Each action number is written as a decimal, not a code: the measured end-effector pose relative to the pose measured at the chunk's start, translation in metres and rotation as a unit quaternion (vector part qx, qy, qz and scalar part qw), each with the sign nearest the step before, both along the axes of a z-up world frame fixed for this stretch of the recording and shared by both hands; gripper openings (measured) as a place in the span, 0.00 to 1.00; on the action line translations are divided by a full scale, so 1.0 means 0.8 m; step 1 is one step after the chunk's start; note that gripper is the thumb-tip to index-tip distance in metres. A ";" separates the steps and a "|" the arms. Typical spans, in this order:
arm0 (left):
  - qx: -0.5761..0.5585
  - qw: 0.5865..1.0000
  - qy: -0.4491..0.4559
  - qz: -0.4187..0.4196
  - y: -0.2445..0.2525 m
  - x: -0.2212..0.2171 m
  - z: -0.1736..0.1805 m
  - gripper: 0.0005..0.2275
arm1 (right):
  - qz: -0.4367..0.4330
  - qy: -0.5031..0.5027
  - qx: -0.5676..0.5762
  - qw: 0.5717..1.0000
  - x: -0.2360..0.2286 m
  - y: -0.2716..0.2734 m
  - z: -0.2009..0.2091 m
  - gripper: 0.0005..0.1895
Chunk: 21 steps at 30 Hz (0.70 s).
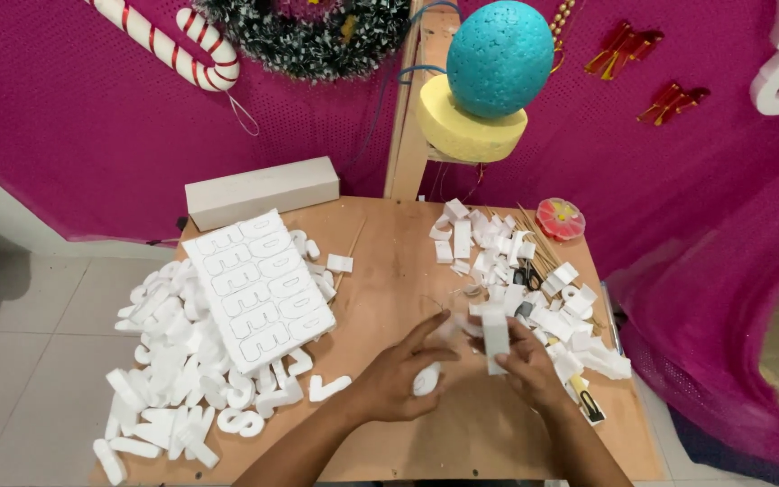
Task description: Picking up individual foam letters from a pile and fitting them into a matching foam mold on a table.
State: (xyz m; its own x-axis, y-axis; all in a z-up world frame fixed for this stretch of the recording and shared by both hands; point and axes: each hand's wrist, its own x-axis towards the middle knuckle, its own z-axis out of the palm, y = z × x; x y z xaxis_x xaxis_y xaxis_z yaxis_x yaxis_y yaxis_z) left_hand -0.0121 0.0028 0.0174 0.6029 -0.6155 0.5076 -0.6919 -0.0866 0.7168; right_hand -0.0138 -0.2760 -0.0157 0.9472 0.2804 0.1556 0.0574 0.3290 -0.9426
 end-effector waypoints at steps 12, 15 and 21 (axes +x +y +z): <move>-0.136 0.839 0.444 0.284 0.003 0.040 -0.010 0.17 | -0.247 -0.068 -0.510 0.822 -0.018 0.002 0.007 0.31; -0.162 0.809 0.480 0.298 0.001 0.053 -0.031 0.12 | -0.138 -0.122 -0.560 0.808 -0.021 0.012 -0.010 0.30; -0.139 0.802 0.500 0.295 0.005 0.058 -0.045 0.20 | -0.143 -0.069 -0.594 0.789 -0.005 0.049 -0.025 0.37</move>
State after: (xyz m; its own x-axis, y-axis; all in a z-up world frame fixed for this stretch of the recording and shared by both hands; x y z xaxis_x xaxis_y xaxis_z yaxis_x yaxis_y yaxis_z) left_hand 0.0343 0.0066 -0.0190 0.9389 -0.0202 -0.3436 0.3442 0.0727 0.9361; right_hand -0.0181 -0.2371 -0.0355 0.9952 0.0829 0.0513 0.0974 -0.8266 -0.5543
